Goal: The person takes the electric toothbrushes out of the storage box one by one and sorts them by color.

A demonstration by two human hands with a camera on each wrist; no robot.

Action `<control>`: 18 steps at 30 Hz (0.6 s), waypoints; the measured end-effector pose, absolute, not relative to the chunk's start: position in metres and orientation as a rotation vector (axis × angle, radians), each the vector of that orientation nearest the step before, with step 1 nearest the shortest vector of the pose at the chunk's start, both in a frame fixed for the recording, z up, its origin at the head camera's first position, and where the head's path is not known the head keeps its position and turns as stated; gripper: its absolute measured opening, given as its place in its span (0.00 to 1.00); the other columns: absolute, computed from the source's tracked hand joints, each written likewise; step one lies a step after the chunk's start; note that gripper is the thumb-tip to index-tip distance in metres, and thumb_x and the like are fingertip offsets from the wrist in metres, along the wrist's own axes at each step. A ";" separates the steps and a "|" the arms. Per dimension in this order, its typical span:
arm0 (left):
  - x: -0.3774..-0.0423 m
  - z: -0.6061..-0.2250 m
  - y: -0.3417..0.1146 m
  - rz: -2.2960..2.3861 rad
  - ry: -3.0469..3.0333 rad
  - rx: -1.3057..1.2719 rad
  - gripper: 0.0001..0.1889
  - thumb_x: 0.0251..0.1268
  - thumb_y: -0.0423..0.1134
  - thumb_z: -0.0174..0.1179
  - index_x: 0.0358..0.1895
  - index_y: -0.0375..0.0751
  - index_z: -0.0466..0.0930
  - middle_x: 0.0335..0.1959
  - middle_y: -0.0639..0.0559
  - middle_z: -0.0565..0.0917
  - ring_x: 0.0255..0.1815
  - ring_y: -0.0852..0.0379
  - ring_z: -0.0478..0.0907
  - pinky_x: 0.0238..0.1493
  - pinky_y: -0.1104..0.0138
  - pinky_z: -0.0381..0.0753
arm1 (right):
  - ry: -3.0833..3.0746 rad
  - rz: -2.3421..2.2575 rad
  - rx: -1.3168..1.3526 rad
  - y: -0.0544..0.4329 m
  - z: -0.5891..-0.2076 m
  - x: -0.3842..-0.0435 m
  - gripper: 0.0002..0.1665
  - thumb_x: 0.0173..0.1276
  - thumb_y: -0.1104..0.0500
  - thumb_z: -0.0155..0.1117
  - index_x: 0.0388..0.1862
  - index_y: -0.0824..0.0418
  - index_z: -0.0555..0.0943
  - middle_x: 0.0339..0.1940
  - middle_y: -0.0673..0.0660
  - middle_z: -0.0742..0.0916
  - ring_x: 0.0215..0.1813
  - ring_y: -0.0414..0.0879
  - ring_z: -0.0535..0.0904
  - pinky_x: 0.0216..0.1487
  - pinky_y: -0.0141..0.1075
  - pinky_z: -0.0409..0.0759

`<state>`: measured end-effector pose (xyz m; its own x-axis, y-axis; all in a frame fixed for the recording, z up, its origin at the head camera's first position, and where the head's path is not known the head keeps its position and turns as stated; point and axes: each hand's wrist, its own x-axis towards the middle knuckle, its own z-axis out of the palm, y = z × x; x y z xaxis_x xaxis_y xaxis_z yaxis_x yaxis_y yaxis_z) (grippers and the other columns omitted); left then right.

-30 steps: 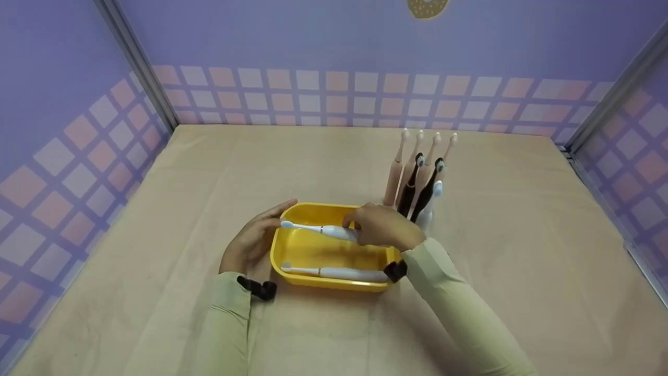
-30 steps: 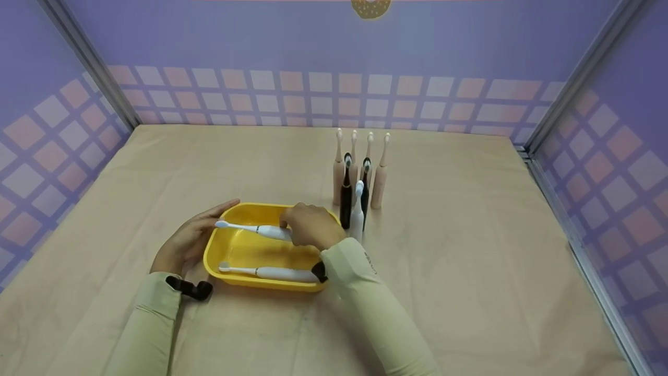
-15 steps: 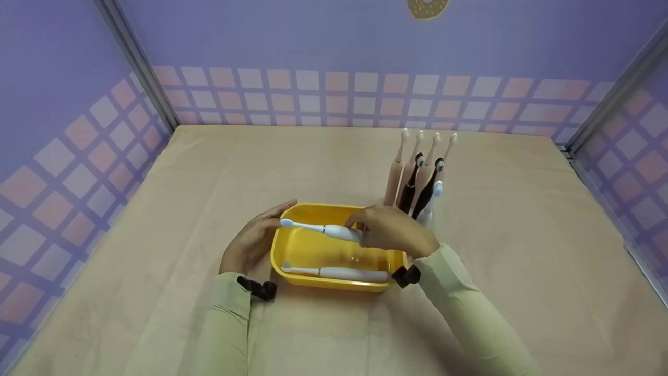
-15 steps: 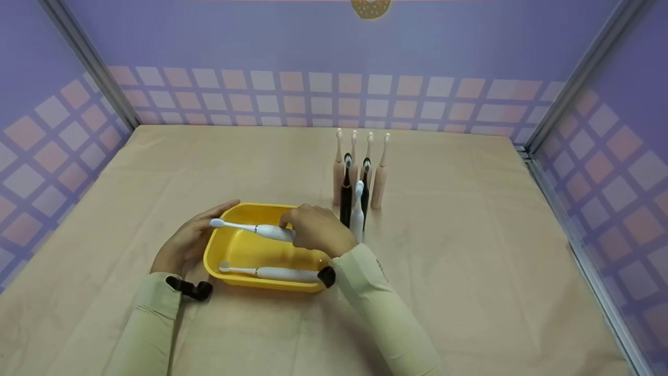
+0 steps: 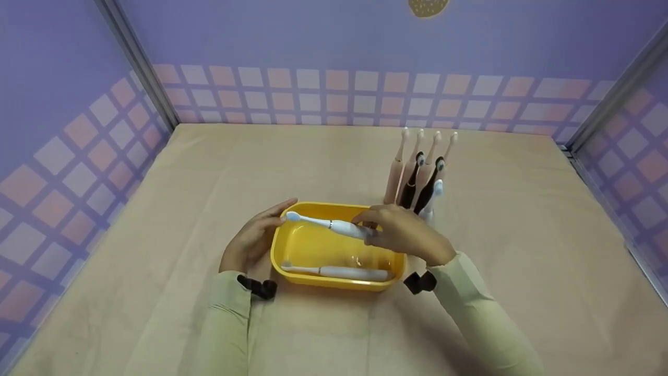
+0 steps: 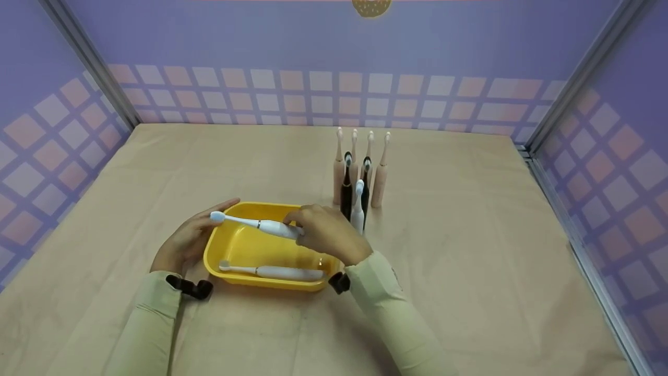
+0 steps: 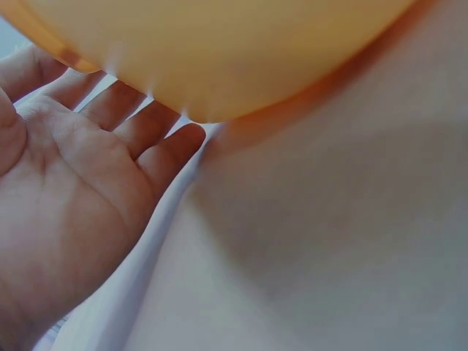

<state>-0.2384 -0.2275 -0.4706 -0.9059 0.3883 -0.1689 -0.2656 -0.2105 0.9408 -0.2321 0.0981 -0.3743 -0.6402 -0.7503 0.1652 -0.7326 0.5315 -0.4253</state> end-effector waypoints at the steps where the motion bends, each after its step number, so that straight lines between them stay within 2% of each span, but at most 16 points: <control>1: -0.239 -0.470 -0.228 2.152 1.646 0.148 0.28 0.72 0.35 0.46 0.75 0.51 0.59 0.73 0.48 0.63 0.67 0.52 0.68 0.64 0.64 0.73 | 2.715 -0.742 -1.324 0.099 -0.375 -0.232 0.19 0.57 0.65 0.72 0.50 0.58 0.84 0.43 0.53 0.88 0.38 0.44 0.80 0.44 0.39 0.83; 10: -0.240 -0.470 -0.229 2.167 1.616 0.186 0.29 0.72 0.31 0.43 0.76 0.46 0.55 0.70 0.48 0.66 0.64 0.55 0.71 0.63 0.66 0.74 | 2.721 -0.864 -1.417 0.110 -0.381 -0.227 0.18 0.58 0.62 0.72 0.49 0.57 0.84 0.45 0.52 0.87 0.42 0.44 0.81 0.44 0.39 0.83; 18: -0.240 -0.469 -0.227 2.183 1.634 0.146 0.29 0.72 0.31 0.44 0.75 0.44 0.57 0.72 0.49 0.65 0.65 0.57 0.71 0.64 0.67 0.72 | 2.668 -1.076 -1.412 0.128 -0.386 -0.223 0.20 0.60 0.63 0.70 0.53 0.59 0.82 0.45 0.53 0.86 0.44 0.45 0.82 0.43 0.40 0.84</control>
